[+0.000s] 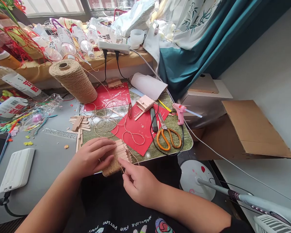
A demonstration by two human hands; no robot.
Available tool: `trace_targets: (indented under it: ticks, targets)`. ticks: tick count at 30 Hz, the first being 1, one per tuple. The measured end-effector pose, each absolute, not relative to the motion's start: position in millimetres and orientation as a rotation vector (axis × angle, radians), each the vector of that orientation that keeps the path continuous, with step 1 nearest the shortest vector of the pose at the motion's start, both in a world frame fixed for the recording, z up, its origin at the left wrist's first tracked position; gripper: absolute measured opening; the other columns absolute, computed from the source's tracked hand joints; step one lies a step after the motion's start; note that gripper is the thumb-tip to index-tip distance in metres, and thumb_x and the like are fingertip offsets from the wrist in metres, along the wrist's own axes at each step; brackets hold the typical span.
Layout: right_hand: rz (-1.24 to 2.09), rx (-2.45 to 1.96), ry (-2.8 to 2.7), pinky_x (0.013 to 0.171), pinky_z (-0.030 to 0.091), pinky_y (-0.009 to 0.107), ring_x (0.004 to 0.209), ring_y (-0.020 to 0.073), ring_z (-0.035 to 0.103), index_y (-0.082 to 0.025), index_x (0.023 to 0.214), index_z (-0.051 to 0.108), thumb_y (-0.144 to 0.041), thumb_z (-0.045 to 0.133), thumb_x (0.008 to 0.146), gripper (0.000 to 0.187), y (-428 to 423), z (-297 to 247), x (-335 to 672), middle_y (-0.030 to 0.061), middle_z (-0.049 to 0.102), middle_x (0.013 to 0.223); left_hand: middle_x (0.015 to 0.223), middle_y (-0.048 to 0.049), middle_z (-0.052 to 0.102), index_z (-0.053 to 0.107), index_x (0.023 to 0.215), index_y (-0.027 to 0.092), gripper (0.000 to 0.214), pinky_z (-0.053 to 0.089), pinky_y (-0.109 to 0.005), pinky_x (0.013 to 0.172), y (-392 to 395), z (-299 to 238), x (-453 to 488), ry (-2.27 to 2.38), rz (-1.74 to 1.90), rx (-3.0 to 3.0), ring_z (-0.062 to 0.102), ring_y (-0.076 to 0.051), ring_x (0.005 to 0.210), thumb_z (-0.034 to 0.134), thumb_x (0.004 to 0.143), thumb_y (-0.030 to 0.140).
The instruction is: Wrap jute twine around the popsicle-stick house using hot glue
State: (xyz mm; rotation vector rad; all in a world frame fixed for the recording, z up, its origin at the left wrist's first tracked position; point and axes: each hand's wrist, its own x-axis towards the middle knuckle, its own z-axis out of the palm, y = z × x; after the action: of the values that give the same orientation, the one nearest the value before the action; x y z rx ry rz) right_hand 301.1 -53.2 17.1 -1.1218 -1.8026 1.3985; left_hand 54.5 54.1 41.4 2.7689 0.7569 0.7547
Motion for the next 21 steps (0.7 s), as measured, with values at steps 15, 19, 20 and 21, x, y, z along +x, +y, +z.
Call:
trace_targets:
  ticks: [15, 19, 20, 21]
  targets:
    - [1.137, -1.094, -1.993, 0.065, 0.043, 0.03, 0.063, 0.0169, 0.054, -0.016, 0.165, 0.039, -0.025, 0.048, 0.106, 0.06, -51, 0, 295, -0.0026, 0.061, 0.07, 0.128, -0.0084, 0.075, 0.068, 0.129, 0.024, 0.035, 0.058, -0.046, 0.103, 37, 43, 55, 0.92, 0.822, 2.793, 0.07, -0.027, 0.119, 0.071, 0.094, 0.018]
    - [1.105, -1.096, -1.992, 0.069, 0.049, 0.031, 0.069, 0.0193, 0.062, -0.018, 0.165, 0.039, -0.026, 0.045, 0.108, 0.057, -52, -2, 295, 0.0027, 0.07, 0.081, 0.142, -0.0132, 0.069, 0.06, 0.145, 0.021, 0.055, 0.053, -0.055, 0.109, 15, 48, 59, 0.917, 0.606, 2.769, 0.06, -0.036, 0.137, 0.074, 0.095, 0.041]
    - [1.098, -1.089, -1.988, 0.07, 0.05, 0.031, 0.07, 0.0195, 0.063, -0.018, 0.165, 0.038, -0.026, 0.044, 0.109, 0.057, -53, -3, 295, 0.0036, 0.071, 0.083, 0.147, -0.0148, 0.065, 0.056, 0.15, 0.02, 0.063, 0.05, -0.058, 0.114, 11, 47, 60, 0.918, 0.556, 2.772, 0.056, -0.038, 0.142, 0.073, 0.095, 0.046]
    - [1.094, -1.079, -1.987, 0.071, 0.051, 0.032, 0.07, 0.0196, 0.063, -0.018, 0.166, 0.036, -0.025, 0.044, 0.109, 0.058, -54, -4, 295, 0.0039, 0.071, 0.084, 0.151, -0.0155, 0.063, 0.053, 0.154, 0.019, 0.069, 0.047, -0.06, 0.118, 8, 46, 60, 0.923, 0.53, 2.784, 0.053, -0.04, 0.146, 0.073, 0.095, 0.047]
